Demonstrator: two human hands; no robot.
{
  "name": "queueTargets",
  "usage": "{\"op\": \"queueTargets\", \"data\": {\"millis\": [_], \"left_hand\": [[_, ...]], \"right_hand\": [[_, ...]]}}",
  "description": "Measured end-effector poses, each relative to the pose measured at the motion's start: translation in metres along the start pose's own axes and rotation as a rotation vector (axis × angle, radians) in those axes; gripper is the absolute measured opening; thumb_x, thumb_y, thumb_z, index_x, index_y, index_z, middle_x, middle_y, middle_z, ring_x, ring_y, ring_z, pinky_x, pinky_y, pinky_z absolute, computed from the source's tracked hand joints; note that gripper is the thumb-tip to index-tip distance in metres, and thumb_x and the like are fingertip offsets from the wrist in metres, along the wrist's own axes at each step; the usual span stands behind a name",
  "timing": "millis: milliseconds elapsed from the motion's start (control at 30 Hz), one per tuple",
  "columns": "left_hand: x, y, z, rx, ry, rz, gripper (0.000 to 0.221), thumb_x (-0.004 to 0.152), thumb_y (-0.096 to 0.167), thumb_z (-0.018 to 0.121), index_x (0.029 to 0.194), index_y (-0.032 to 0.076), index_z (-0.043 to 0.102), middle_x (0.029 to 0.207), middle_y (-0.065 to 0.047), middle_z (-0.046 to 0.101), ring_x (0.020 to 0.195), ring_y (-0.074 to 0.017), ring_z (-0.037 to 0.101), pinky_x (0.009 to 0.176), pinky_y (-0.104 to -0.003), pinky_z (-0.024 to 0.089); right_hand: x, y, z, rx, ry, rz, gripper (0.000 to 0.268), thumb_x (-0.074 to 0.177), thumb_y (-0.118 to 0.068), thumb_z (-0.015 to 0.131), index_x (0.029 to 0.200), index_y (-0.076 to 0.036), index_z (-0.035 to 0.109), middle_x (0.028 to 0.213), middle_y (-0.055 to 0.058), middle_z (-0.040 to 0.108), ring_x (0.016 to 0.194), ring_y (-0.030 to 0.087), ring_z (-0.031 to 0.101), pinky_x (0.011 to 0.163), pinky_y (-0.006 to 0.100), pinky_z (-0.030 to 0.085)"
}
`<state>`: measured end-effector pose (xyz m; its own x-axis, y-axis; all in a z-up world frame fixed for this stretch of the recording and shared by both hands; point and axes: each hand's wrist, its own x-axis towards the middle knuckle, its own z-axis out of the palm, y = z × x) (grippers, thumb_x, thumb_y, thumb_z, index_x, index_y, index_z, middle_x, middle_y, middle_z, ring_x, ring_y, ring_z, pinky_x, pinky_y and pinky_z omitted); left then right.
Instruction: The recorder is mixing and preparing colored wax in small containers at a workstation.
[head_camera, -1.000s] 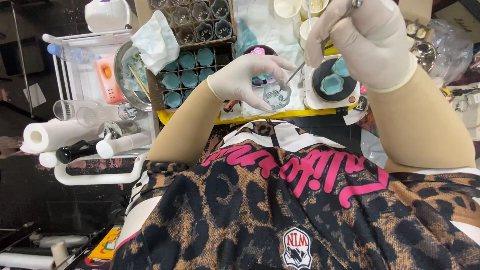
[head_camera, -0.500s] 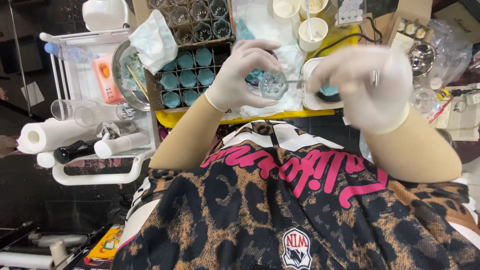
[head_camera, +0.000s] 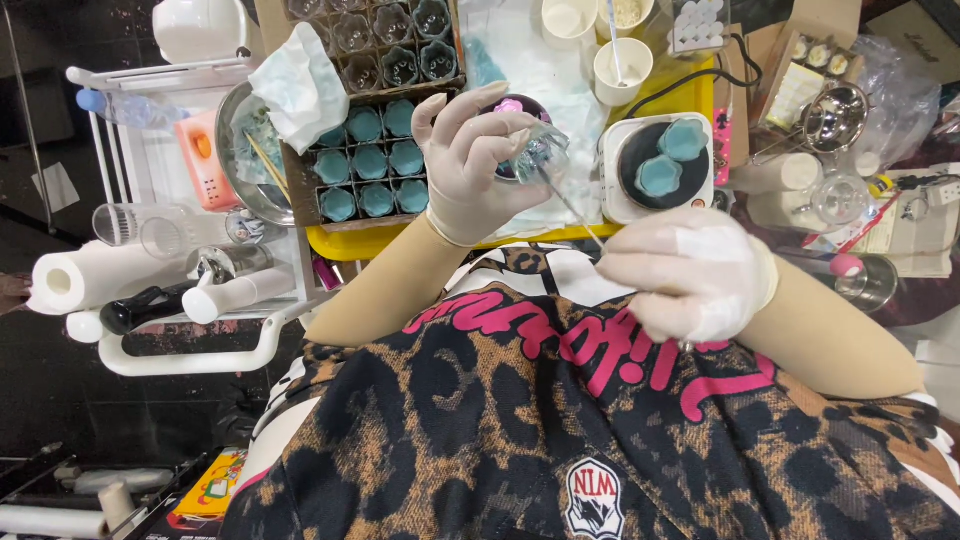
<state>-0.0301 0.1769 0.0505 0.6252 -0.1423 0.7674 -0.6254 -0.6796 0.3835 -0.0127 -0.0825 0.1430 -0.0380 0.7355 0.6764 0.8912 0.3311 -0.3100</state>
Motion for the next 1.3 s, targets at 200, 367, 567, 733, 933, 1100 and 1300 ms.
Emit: {"op": "queueTargets", "data": {"millis": [200,367,567,733,933,1100,1300], "left_hand": [[-0.002,0.0,0.002,0.036,0.007,-0.025,0.054,0.08,0.028,0.095,0.107,0.02,0.049,0.113,0.007,0.067,0.127,-0.0231,0.058,0.113,-0.046,0.027],[-0.004,-0.001,0.0,0.022,-0.015,-0.02,0.056,0.076,0.029,0.094,0.108,0.02,0.049,0.114,0.007,0.068,0.126,-0.0241,0.058,0.112,-0.045,0.027],[-0.005,-0.003,-0.001,0.023,-0.034,-0.059,0.058,0.073,0.028,0.095,0.109,0.021,0.049,0.115,0.007,0.068,0.127,-0.0233,0.059,0.113,-0.045,0.027],[-0.002,-0.004,-0.003,0.017,-0.044,-0.04,0.057,0.071,0.029,0.094,0.108,0.019,0.051,0.115,0.007,0.069,0.127,-0.0249,0.058,0.111,-0.046,0.027],[-0.001,-0.004,-0.002,0.011,-0.079,-0.073,0.053,0.076,0.023,0.092,0.103,0.017,0.047,0.118,0.005,0.07,0.135,-0.0275,0.057,0.109,-0.045,0.028],[-0.002,-0.008,0.0,0.01,-0.105,-0.032,0.051,0.083,0.025,0.093,0.108,0.017,0.049,0.121,0.006,0.068,0.133,-0.0241,0.058,0.108,-0.046,0.029],[0.009,-0.023,-0.002,0.11,-0.421,-0.057,0.047,0.078,0.036,0.091,0.107,0.016,0.06,0.111,0.003,0.068,0.126,-0.0232,0.059,0.11,-0.054,0.026]], "right_hand": [[0.007,0.002,-0.003,0.059,-0.041,-0.014,0.026,0.065,-0.01,0.068,0.084,-0.005,0.051,0.102,0.026,0.065,0.089,0.04,0.067,0.073,0.048,0.062],[0.001,0.005,-0.004,0.064,-0.094,0.029,0.033,0.077,-0.027,0.071,0.087,-0.003,0.051,0.103,0.024,0.065,0.09,0.04,0.066,0.072,0.049,0.06],[-0.01,0.005,-0.002,0.037,-0.011,0.052,0.03,0.088,-0.028,0.068,0.087,-0.004,0.05,0.107,0.024,0.065,0.094,0.04,0.066,0.074,0.05,0.06],[-0.028,0.012,0.001,0.027,0.006,0.142,0.02,0.085,-0.008,0.064,0.079,-0.008,0.045,0.103,0.023,0.067,0.092,0.042,0.068,0.071,0.049,0.06],[-0.047,0.019,0.011,0.157,0.212,0.171,0.008,0.09,0.004,0.054,0.091,-0.003,0.051,0.109,0.025,0.068,0.092,0.042,0.068,0.074,0.047,0.059],[-0.047,0.011,0.052,0.456,1.023,0.575,0.015,0.115,-0.025,0.05,0.118,-0.01,0.047,0.1,0.02,0.069,0.08,0.03,0.069,0.073,0.039,0.059],[-0.056,0.025,0.079,0.512,1.084,0.728,0.022,0.122,-0.028,0.045,0.118,-0.007,0.046,0.109,0.022,0.068,0.091,0.028,0.068,0.084,0.037,0.059]]}}
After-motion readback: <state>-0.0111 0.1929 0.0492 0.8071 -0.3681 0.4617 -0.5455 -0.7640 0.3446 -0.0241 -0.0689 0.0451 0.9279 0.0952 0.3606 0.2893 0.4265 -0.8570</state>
